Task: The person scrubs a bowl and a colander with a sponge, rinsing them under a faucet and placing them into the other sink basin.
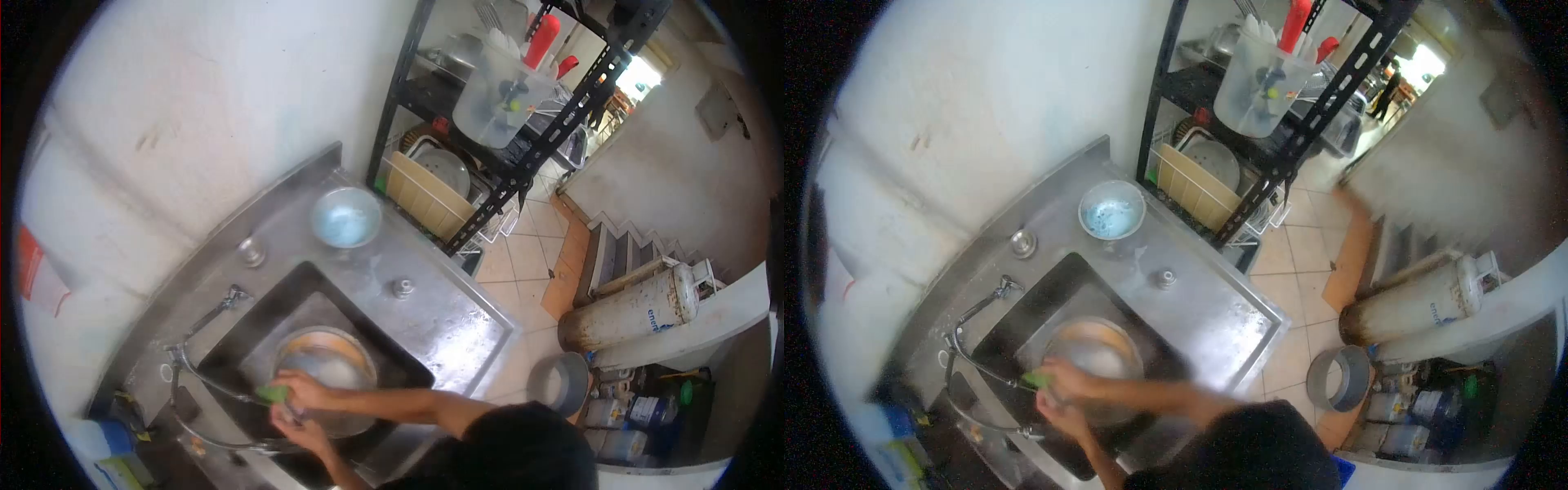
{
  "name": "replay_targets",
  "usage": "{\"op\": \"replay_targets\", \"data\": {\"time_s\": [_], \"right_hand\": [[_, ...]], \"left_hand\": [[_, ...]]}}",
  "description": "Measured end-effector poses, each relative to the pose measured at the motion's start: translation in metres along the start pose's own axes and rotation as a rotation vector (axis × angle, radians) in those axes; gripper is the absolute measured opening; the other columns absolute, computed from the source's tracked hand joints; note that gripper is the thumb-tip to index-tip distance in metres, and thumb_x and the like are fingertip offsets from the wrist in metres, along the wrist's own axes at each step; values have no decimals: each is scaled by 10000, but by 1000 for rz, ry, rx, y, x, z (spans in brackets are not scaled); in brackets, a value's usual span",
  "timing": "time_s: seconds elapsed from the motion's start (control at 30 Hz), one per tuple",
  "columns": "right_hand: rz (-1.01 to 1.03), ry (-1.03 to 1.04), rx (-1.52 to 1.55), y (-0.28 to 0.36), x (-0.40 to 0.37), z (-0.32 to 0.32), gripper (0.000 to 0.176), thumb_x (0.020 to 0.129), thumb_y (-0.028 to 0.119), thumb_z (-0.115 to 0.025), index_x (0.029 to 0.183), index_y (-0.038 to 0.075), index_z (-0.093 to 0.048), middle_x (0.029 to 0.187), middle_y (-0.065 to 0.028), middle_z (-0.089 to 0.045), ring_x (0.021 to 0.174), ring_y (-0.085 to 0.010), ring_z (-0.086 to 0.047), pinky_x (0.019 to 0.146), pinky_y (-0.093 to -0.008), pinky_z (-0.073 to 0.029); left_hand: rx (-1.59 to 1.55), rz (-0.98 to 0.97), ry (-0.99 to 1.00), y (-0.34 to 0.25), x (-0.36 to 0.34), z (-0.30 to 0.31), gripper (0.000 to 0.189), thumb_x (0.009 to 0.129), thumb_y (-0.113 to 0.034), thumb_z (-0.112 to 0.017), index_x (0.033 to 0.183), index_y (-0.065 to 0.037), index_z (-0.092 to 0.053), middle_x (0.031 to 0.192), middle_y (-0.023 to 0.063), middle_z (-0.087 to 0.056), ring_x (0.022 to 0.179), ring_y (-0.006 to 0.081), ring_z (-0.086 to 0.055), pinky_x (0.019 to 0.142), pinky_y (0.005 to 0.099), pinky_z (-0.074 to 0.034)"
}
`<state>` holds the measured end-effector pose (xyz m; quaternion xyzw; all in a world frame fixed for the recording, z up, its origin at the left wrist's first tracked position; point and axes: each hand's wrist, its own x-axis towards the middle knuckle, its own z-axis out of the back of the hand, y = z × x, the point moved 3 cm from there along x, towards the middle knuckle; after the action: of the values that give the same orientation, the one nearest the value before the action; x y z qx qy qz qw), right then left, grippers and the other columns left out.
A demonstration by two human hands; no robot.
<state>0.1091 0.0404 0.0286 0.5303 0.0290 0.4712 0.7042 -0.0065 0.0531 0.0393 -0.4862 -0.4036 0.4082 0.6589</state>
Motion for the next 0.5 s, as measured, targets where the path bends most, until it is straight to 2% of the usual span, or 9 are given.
{"op": "replay_targets", "data": {"time_s": [0.03,0.1,0.13,0.2,0.23,0.3,0.37,0.43,0.5], "right_hand": [[-14,-6,11,-7,8,12,437,736,-17,-541,1152,86,-627,1005,-244,-627,874,-376,-637,787,-451,-509],[-867,441,46,-60,17,24,438,720,-19,-540,1144,48,-623,1130,-242,-589,1008,-342,-604,876,-446,-472],[-862,437,62,-41,20,32,438,720,-19,-540,1144,48,-623,1130,-242,-589,1008,-342,-604,876,-446,-472],[-1011,171,349,5,30,70,431,698,-23,-550,1120,16,-627,1152,-232,-571,1059,-306,-582,899,-419,-459],[-1013,173,339,-2,19,52,431,698,-23,-550,1120,16,-627,1152,-232,-571,1059,-306,-582,899,-419,-459],[-241,89,64,0,3,-2,445,697,-17,-559,1140,2,-607,1090,-222,-588,1006,-270,-601,840,-389,-480],[-296,141,267,-4,4,2,435,704,-9,-561,1137,0,-605,1069,-219,-590,997,-280,-600,840,-388,-479],[-349,210,490,-21,3,9,425,711,-2,-563,1135,-2,-603,1048,-216,-591,988,-290,-599,840,-388,-478],[-140,332,-304,-69,3,26,393,751,23,-550,1141,-8,-589,1098,-210,-587,1013,-306,-586,848,-380,-469]], "left_hand": [[-22,9,40,-5,-5,3,466,784,-1,-578,1233,21,-458,1198,167,-553,1138,267,-517,999,381,-382],[-42,7,64,-16,-12,3,458,792,5,-557,1239,25,-456,1206,173,-552,1141,270,-519,998,382,-383],[98,-47,63,-24,-13,6,461,796,9,-541,1247,26,-450,1207,178,-553,1137,283,-524,1001,385,-383],[209,-101,51,-28,-6,-2,464,800,14,-525,1256,28,-444,1207,184,-553,1133,295,-530,1005,388,-382],[185,-109,56,-25,-2,-3,465,791,25,-506,1252,28,-452,1199,187,-556,1132,308,-532,1006,394,-381],[166,-118,66,-24,-1,-3,468,781,36,-487,1248,28,-461,1192,190,-559,1131,321,-533,1008,400,-379],[-22,6,-11,-27,-3,-2,528,703,91,-407,1223,35,-483,1185,194,-560,1156,331,-516,1022,402,-362],[53,-50,15,-41,-13,5,516,713,80,-407,1222,38,-483,1185,195,-560,1156,326,-517,1020,400,-364],[119,-119,44,-53,-19,6,505,723,68,-407,1221,41,-482,1186,195,-559,1156,322,-517,1018,398,-366]]}}
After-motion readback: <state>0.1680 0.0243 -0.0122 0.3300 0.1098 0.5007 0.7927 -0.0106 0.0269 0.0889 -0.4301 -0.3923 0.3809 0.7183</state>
